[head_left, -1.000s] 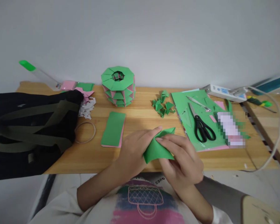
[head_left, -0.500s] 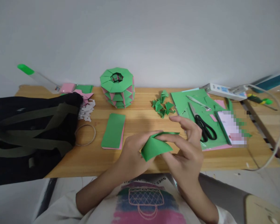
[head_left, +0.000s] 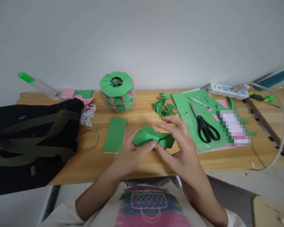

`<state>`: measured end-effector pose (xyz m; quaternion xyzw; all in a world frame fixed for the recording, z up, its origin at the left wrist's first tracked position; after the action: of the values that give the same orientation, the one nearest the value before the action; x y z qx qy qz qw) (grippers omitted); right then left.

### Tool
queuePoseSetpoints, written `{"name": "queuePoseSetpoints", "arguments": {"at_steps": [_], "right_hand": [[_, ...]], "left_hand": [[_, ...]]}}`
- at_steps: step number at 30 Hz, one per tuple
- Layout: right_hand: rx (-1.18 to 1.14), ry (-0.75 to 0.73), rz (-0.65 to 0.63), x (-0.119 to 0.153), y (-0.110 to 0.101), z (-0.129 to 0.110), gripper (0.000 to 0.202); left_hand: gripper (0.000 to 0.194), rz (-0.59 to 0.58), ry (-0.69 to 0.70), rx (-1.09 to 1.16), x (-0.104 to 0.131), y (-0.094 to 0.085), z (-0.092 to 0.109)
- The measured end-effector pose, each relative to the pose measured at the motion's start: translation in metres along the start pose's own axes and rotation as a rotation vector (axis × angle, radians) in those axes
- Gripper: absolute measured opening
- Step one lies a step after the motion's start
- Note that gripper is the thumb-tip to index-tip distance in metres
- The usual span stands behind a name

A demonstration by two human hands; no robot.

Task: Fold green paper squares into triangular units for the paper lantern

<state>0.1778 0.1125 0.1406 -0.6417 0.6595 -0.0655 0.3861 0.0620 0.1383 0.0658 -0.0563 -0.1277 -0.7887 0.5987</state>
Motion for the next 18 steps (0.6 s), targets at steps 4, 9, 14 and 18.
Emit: {"name": "queuePoseSetpoints", "arguments": {"at_steps": [4, 9, 14, 18], "right_hand": [[-0.284, 0.109, 0.019, 0.007, -0.009, 0.017, 0.059], [-0.502, 0.184, 0.059, 0.014, -0.017, 0.033, 0.045], [-0.521, 0.27, 0.127, 0.015, -0.022, 0.047, 0.028], [-0.584, 0.287, 0.131, 0.014, -0.02, 0.049, 0.027]], "left_hand": [[0.009, 0.019, -0.036, 0.088, -0.002, -0.001, -0.001], [0.012, 0.05, -0.084, 0.208, -0.003, 0.0, -0.004], [0.025, -0.02, -0.094, 0.285, 0.0, 0.007, -0.006], [0.032, -0.205, -0.108, 0.295, 0.008, 0.019, -0.005]]}}
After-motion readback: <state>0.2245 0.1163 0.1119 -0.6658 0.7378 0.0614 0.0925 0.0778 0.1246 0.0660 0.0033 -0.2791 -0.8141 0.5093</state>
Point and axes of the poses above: each hand's wrist, its own x-axis away from the middle knuckle, its own y-axis out of the palm, z = x × y, the point moved 10 cm from there along -x, towards the middle knuckle, and after that the axes turned 3 degrees about -x, right-handed, at the moved point
